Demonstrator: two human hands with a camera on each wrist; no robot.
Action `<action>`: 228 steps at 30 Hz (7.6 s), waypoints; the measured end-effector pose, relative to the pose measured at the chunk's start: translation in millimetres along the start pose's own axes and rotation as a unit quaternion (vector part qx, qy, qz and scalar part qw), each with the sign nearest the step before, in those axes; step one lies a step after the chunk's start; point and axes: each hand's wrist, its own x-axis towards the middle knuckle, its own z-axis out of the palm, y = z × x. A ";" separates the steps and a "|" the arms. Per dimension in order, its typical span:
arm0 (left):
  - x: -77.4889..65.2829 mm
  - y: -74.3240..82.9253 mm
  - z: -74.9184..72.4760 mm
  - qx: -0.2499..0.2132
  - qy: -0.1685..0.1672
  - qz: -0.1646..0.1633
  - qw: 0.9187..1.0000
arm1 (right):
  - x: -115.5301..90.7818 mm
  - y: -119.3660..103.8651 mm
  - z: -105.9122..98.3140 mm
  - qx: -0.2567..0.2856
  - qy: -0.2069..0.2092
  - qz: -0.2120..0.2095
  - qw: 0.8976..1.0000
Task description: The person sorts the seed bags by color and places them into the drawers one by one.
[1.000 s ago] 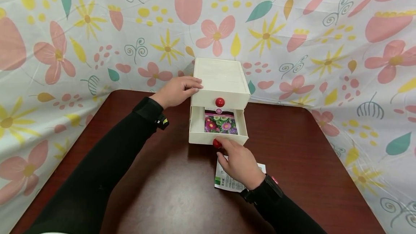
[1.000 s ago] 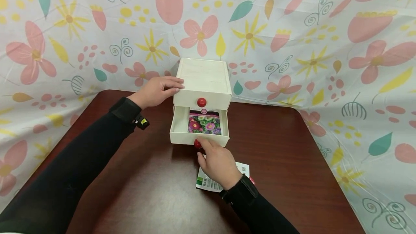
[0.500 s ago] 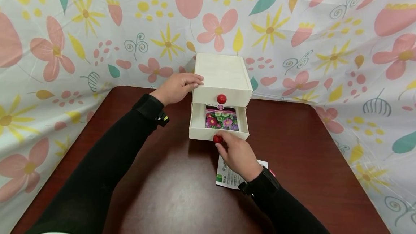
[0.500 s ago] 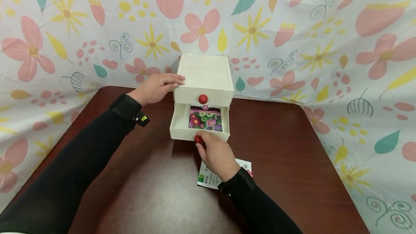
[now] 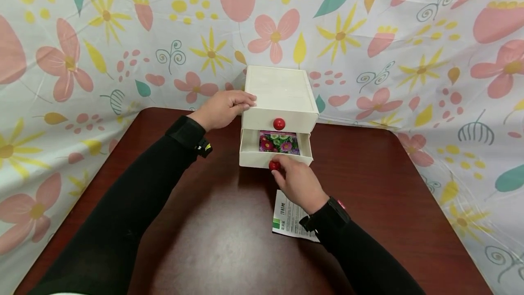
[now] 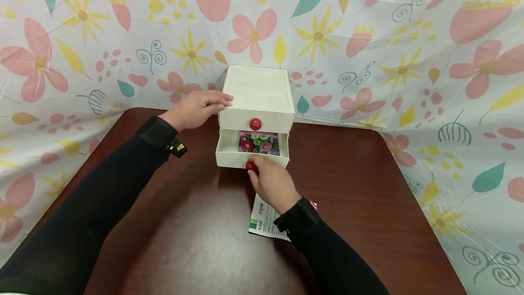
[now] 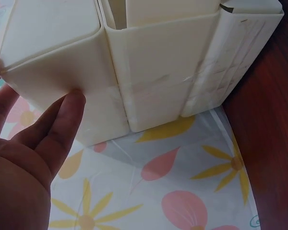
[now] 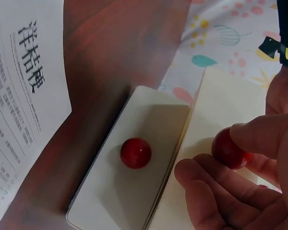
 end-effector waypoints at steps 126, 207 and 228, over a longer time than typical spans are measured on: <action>-4.4 1.4 2.9 -0.026 0.021 -0.009 0.999 | 42.4 53.7 43.0 0.042 -0.168 0.082 0.982; -3.2 -0.9 8.6 -0.030 0.031 -0.008 0.999 | 6.7 17.6 39.7 0.049 -0.123 0.116 0.984; -3.2 0.0 8.7 -0.035 0.037 -0.004 0.999 | -3.2 9.7 37.3 0.039 -0.110 0.105 0.988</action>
